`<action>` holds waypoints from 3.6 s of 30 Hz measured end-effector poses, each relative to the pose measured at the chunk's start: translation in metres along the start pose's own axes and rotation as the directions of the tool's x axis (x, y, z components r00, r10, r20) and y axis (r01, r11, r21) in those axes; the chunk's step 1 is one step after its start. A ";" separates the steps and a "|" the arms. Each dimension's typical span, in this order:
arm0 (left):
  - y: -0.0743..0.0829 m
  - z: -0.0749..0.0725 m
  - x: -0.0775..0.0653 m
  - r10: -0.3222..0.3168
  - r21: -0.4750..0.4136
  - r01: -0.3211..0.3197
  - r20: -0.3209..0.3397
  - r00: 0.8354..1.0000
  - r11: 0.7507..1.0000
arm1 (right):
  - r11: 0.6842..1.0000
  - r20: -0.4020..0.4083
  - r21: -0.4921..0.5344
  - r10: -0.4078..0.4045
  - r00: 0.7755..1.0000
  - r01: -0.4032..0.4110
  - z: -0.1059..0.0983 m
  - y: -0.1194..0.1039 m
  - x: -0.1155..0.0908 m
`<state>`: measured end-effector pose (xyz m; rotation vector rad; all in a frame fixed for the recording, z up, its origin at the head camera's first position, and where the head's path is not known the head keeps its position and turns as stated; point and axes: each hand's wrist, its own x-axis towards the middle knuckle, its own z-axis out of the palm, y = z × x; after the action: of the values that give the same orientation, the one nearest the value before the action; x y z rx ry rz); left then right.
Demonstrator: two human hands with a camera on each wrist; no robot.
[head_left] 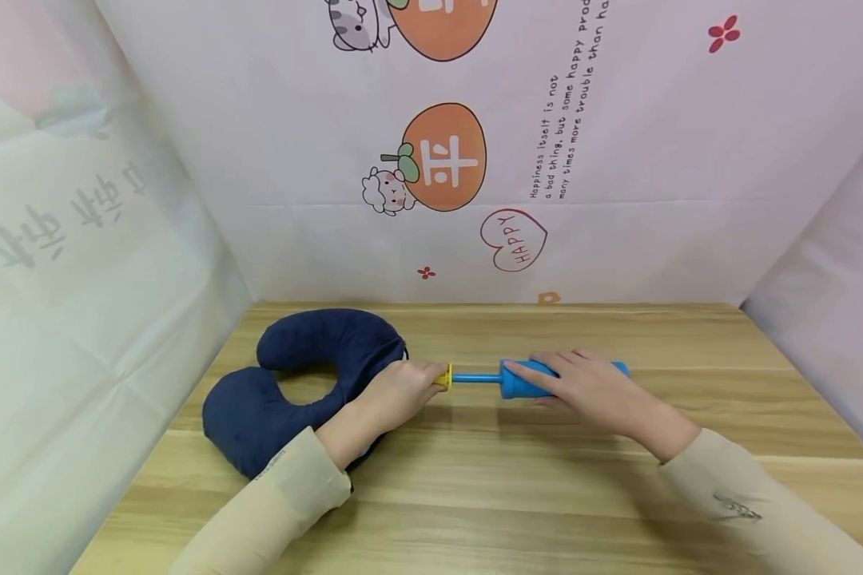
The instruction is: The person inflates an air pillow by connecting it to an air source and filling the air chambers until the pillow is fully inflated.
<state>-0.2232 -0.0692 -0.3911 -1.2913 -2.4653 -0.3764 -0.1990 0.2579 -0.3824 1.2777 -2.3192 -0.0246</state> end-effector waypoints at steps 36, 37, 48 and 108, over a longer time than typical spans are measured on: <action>-0.002 -0.008 0.004 0.014 0.079 -0.016 0.016 1.000 0.997 | 1.000 -0.063 -0.021 -0.007 0.998 0.006 0.007 -0.017 0.022; -0.002 -0.007 0.004 0.018 0.084 -0.019 0.016 1.000 0.996 | 1.000 -0.063 -0.027 -0.006 0.998 0.005 0.010 -0.020 0.026; -0.001 0.000 0.005 0.043 0.130 -0.050 0.055 0.998 0.990 | 0.995 0.004 0.051 0.091 0.996 -0.091 0.028 -0.044 0.052; -0.006 -0.015 0.003 -0.026 0.088 0.023 0.039 0.999 0.996 | 0.991 -0.049 -0.105 -0.090 0.995 0.084 0.004 -0.024 0.072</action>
<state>-0.2275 -0.0756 -0.3768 -1.2460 -2.5028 -0.2476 -0.2134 0.1860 -0.3629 1.3110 -2.1866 -0.1360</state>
